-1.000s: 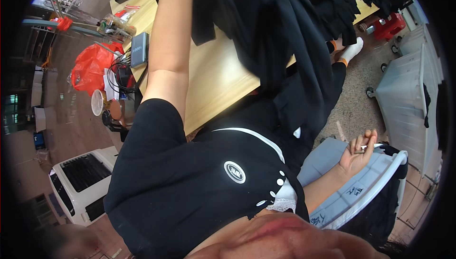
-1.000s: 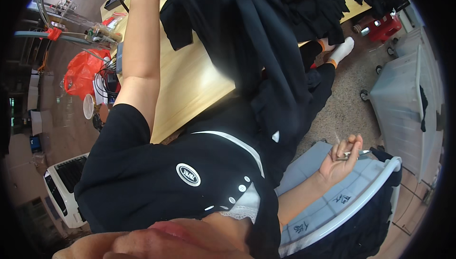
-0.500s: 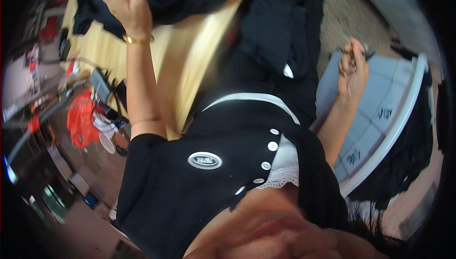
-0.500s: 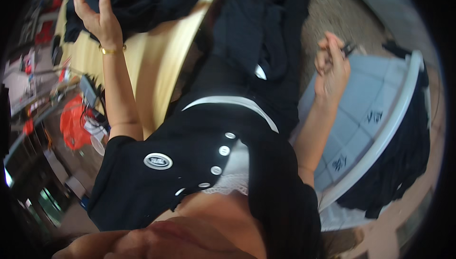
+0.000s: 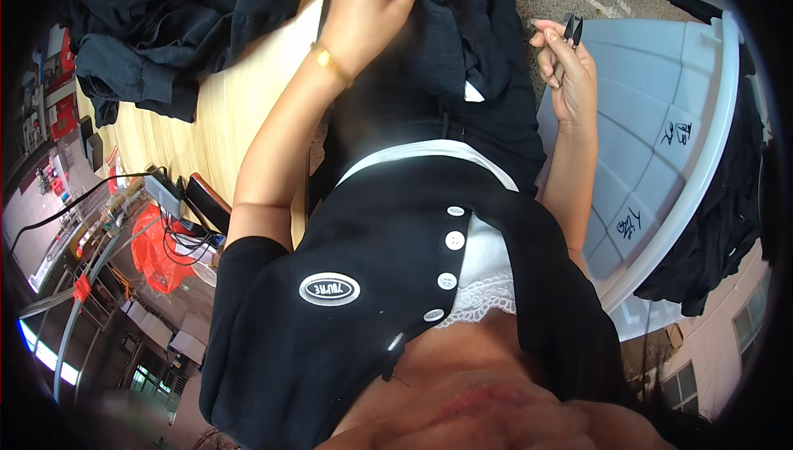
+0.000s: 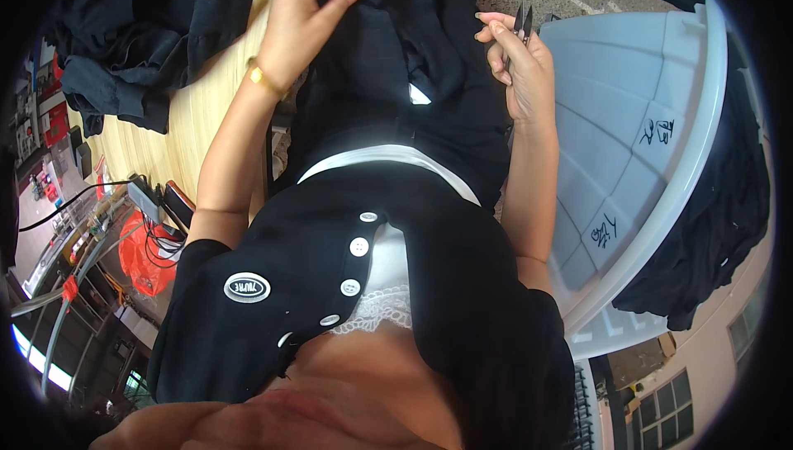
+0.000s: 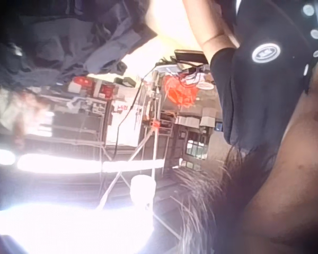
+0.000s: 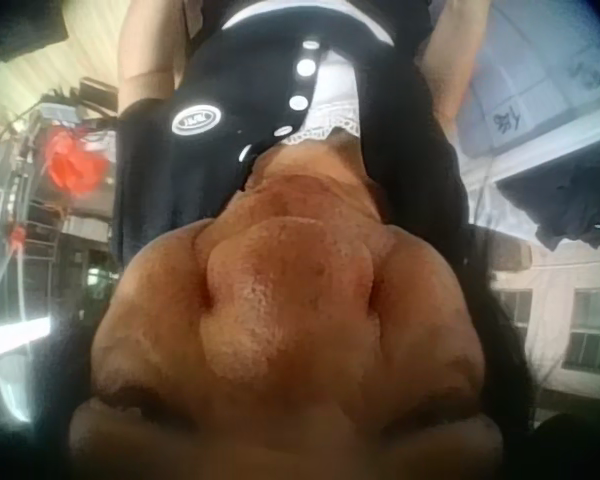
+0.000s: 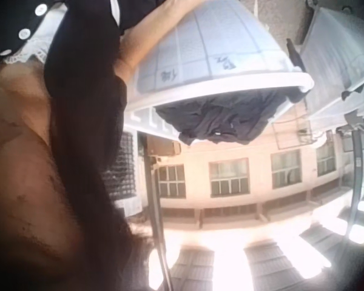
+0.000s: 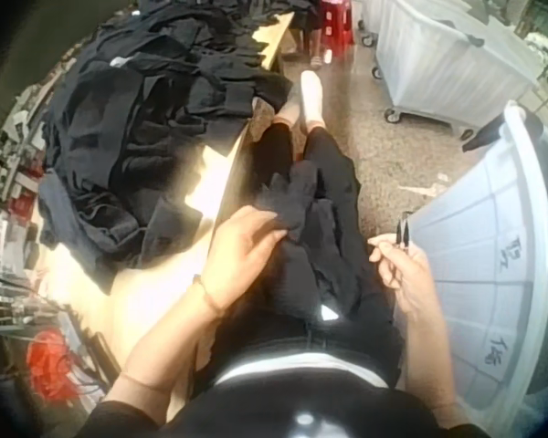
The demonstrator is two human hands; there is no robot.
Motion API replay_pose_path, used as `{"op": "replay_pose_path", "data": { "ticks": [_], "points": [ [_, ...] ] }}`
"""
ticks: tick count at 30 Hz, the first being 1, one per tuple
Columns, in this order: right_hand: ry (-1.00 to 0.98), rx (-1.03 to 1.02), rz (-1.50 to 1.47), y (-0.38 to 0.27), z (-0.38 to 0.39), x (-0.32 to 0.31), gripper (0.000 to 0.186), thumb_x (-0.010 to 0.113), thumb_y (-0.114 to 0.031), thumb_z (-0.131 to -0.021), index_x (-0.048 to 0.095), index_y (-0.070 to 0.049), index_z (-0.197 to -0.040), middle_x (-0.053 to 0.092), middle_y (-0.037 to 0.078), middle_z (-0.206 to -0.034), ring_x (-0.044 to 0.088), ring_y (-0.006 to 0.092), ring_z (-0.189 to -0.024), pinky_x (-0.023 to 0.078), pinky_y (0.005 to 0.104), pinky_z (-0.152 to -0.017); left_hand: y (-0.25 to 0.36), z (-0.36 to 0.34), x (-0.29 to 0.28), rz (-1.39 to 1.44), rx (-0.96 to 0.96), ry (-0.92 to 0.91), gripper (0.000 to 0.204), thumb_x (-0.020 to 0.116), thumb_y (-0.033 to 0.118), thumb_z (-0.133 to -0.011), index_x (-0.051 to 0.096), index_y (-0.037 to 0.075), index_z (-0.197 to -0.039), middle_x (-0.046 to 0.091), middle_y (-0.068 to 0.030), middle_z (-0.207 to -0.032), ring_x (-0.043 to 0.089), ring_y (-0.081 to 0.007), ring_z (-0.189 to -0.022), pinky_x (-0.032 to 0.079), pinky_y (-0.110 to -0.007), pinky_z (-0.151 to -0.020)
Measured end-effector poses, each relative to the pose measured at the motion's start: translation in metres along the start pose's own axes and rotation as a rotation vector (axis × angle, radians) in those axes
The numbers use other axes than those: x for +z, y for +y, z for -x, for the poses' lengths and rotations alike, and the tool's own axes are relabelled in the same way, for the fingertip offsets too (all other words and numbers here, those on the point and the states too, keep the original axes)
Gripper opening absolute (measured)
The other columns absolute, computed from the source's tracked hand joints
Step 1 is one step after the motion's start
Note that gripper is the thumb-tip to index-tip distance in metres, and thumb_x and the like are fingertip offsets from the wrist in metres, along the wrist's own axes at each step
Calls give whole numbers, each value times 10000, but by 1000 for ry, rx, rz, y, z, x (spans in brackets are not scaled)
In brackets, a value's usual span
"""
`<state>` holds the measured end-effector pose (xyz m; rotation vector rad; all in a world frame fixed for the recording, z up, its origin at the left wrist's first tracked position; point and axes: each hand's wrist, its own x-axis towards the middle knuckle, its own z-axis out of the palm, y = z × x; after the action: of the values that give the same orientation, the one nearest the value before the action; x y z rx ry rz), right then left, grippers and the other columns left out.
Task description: Trimming threads and attaching paper labels to black clothing items using small scissors.
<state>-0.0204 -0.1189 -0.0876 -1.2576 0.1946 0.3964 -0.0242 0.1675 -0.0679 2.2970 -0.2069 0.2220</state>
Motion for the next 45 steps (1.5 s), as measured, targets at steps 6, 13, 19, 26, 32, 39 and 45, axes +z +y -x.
{"op": "replay_pose_path", "data": {
  "ticks": [6, 13, 19, 26, 32, 39, 45],
  "points": [
    [15, -78, -78, 6, -16, -10, 319, 581, -191, -986, 609, 24, -1220, 693, 98, -980, 509, 40, -586, 295, 171, -456, 50, 3, -69, 1087, -97, 323, 294, 612, -16, -923, 641, -2, -1215, 699, -127, -1126, 672, -201, -1024, 521, -330, -942],
    [-54, 201, -204, 22, -33, 25, 225, 610, -230, -973, 625, -52, -1110, 694, 81, -1015, 565, 100, -549, 248, 188, -414, 55, -17, -100, 1949, -129, 38, 321, 553, 276, -1004, 658, 42, -1198, 672, -132, -1229, 603, -307, -1208, 379, -549, -1117],
    [-257, 144, -470, 1, -47, 49, 68, 671, -134, -922, 631, -89, -892, 508, -43, -573, 438, 55, -457, 219, 204, -394, 52, -39, -112, 2079, -136, -175, 324, 527, 253, -1008, 664, 8, -1169, 655, -159, -1250, 589, -297, -1221, 370, -512, -1133],
    [-267, -337, -827, -100, -34, 15, 225, 601, -200, -984, 675, -108, -1175, 677, 36, -928, 483, 23, -490, 335, 172, -408, 60, -61, -162, 2097, 125, -186, 484, 585, 333, -951, 592, -20, -1282, 571, -198, -1365, 460, -349, -1344, 211, -551, -1192],
    [-620, -230, -272, -83, 23, 10, 204, 709, -74, -850, 693, 0, -1040, 642, 38, -673, 536, 54, -481, 434, 188, -475, 34, -18, -132, 751, -194, -225, 364, 560, 179, -897, 611, -8, -1205, 679, -126, -1068, 626, -227, -1022, 476, -328, -922],
    [-870, 140, 409, -29, 43, 29, 214, 765, -110, -842, 746, -19, -1035, 743, 47, -893, 583, 33, -617, 430, 194, -499, 43, -13, -68, -185, -145, -486, 249, 593, 206, -969, 636, 10, -1117, 608, -96, -725, 585, -168, -658, 454, -282, -633],
    [-501, 131, 295, -29, 35, -1, 231, 649, -135, -925, 693, 0, -1107, 722, 81, -827, 558, 35, -544, 401, 166, -460, 43, -34, 15, -396, 67, -323, 398, 623, 383, -932, 661, 62, -1163, 701, -147, -1001, 680, -339, -895, 541, -399, -749]
  ]
}}
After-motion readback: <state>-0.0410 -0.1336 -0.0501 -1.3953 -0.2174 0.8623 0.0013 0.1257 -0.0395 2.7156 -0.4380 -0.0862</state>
